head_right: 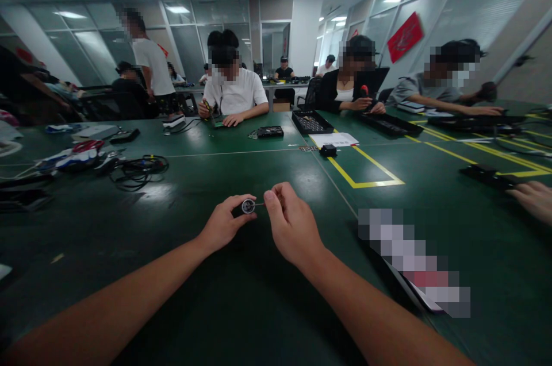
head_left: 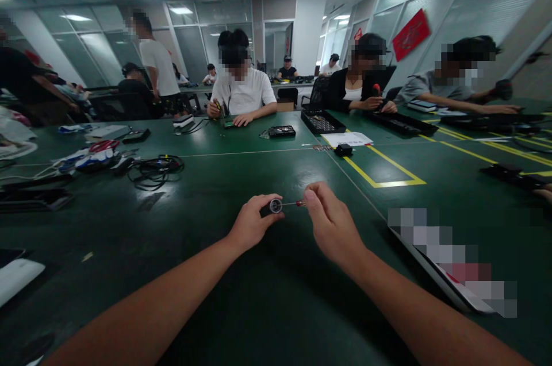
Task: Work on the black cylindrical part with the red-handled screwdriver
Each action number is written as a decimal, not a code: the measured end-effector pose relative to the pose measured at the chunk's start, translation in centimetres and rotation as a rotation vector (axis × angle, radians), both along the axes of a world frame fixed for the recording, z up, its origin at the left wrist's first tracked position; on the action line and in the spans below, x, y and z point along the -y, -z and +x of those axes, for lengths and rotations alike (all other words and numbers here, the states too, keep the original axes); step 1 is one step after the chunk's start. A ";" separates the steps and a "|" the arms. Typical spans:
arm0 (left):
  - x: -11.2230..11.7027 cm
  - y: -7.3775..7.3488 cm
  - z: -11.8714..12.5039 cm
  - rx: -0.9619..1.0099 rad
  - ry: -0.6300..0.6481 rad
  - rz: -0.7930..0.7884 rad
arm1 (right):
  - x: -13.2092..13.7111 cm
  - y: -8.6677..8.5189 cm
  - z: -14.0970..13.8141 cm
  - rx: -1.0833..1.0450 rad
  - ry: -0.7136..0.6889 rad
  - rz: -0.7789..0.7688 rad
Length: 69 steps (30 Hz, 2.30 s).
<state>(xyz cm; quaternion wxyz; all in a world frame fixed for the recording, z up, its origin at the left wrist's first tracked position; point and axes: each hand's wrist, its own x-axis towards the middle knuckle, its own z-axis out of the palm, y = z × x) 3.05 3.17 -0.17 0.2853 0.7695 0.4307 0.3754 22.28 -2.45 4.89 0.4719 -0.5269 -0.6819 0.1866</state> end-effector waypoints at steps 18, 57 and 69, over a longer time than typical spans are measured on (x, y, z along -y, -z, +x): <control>0.1 0.1 0.0 -0.042 -0.015 0.089 | -1.2 1.6 -0.3 -0.253 0.047 0.029; -0.1 0.1 -0.2 -0.077 -0.035 0.086 | -0.3 1.1 -0.3 -0.203 -0.069 0.081; -0.2 0.2 -0.2 -0.105 -0.042 0.079 | -0.5 0.7 0.1 -0.068 -0.004 0.034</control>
